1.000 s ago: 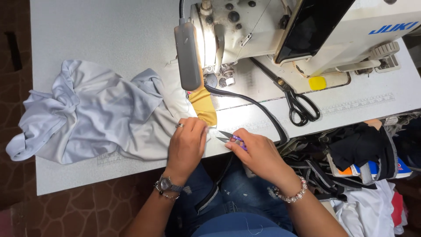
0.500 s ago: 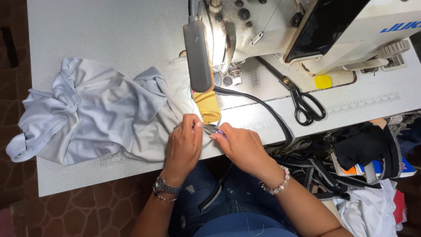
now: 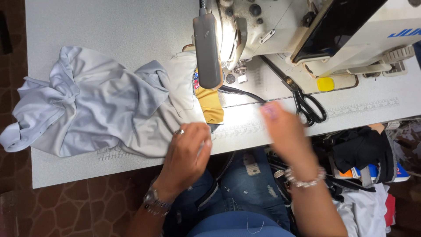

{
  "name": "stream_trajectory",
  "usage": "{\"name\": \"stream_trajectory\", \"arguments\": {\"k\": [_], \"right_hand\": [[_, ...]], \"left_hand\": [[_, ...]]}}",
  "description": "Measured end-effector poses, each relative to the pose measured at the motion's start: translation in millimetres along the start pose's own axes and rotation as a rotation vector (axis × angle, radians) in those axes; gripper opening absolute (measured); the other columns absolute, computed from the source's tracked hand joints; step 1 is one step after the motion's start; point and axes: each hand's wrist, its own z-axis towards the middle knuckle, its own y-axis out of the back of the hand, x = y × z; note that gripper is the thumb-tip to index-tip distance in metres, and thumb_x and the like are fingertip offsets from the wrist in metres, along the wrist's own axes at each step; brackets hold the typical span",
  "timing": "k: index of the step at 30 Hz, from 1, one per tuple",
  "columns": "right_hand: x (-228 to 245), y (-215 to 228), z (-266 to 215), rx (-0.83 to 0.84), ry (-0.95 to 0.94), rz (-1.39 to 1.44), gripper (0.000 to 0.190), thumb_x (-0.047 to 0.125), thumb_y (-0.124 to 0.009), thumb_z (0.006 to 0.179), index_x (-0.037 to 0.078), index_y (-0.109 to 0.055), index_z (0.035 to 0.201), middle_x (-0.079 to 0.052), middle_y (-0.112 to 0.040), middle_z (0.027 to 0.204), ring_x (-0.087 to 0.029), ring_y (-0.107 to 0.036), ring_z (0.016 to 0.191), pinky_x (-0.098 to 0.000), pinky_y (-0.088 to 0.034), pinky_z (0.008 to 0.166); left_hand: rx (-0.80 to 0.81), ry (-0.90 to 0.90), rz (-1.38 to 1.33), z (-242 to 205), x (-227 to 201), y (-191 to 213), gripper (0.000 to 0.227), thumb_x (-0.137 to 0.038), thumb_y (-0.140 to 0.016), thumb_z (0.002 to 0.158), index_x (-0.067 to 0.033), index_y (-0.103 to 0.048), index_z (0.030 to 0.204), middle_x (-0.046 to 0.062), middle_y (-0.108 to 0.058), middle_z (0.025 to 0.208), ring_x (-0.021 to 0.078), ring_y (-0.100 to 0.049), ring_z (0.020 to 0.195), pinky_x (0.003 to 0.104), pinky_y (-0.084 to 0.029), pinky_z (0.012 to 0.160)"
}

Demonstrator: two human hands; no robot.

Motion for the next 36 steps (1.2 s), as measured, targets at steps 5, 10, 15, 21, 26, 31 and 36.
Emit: {"name": "stream_trajectory", "arguments": {"k": [5,10,15,21,26,31,36], "right_hand": [[-147,31,54,-0.391,-0.122,-0.28,0.031,0.021,-0.054,0.117,-0.005,-0.065,0.13,-0.022,-0.064,0.107,-0.034,-0.062,0.088,-0.0458,-0.054,0.07],[-157,34,48,-0.527,0.207,-0.281,0.046,0.024,-0.067,0.109,-0.013,-0.067,0.136,-0.023,-0.045,0.143,-0.042,-0.038,0.131,-0.0609,-0.044,0.096],[-41,-7,-3,-0.262,0.743,0.052,0.043,0.011,-0.077,0.092,0.004,-0.063,0.132,-0.016,-0.064,0.137,-0.033,-0.057,0.131,-0.0476,-0.042,0.114],[0,-61,-24,-0.091,1.147,0.089,0.014,0.006,-0.064,0.095,0.011,-0.067,0.107,-0.012,-0.062,0.126,-0.038,-0.057,0.113,-0.0517,-0.041,0.092],[-18,-67,-27,-0.307,1.093,0.15,0.012,0.017,-0.068,0.097,0.022,-0.079,0.095,0.003,-0.071,0.096,-0.022,-0.064,0.087,-0.0361,-0.043,0.079],[-31,-82,-42,-0.203,0.856,0.304,0.004,0.011,-0.077,0.087,0.014,-0.078,0.09,0.001,-0.077,0.086,-0.024,-0.068,0.069,-0.0348,-0.053,0.064],[-45,-144,-45,0.2,0.319,0.653,0.017,0.023,-0.077,0.091,0.01,-0.081,0.082,-0.008,-0.079,0.073,-0.022,-0.071,0.07,-0.0337,-0.052,0.06]], "left_hand": [[0.138,-0.067,0.299,-11,25,15,0.055,-0.016,-0.069,0.074,-0.0202,-0.063,0.128,0.007,-0.058,0.138,0.0298,-0.052,0.126,0.046,-0.041,0.095],[0.024,-0.429,0.173,-16,10,47,0.005,-0.01,-0.069,0.096,-0.0072,-0.068,0.1,0.009,-0.075,0.111,0.0291,-0.07,0.108,0.048,-0.046,0.099],[0.12,-0.559,0.142,-25,-22,47,0.013,-0.012,-0.06,0.102,-0.0102,-0.062,0.09,0.002,-0.058,0.079,0.0218,-0.052,0.064,0.036,-0.045,0.07],[0.361,-0.487,-0.29,-6,-27,43,0.004,-0.01,-0.062,0.091,-0.0082,-0.06,0.088,0.004,-0.057,0.079,0.0256,-0.053,0.068,0.037,-0.042,0.074],[0.371,-0.344,0.039,-12,8,18,0.03,-0.029,-0.043,0.105,-0.0121,-0.061,0.122,0.01,-0.067,0.089,0.0343,-0.066,0.089,0.046,-0.048,0.072],[0.255,-0.315,0.237,-24,26,-12,0.011,-0.027,-0.057,0.1,-0.017,-0.062,0.097,0.001,-0.055,0.077,0.0283,-0.062,0.064,0.04,-0.049,0.058],[0.291,-0.139,0.21,-20,29,-13,0.017,-0.027,-0.069,0.092,-0.0178,-0.067,0.106,0.0,-0.059,0.084,0.0307,-0.065,0.064,0.041,-0.052,0.056]]}}
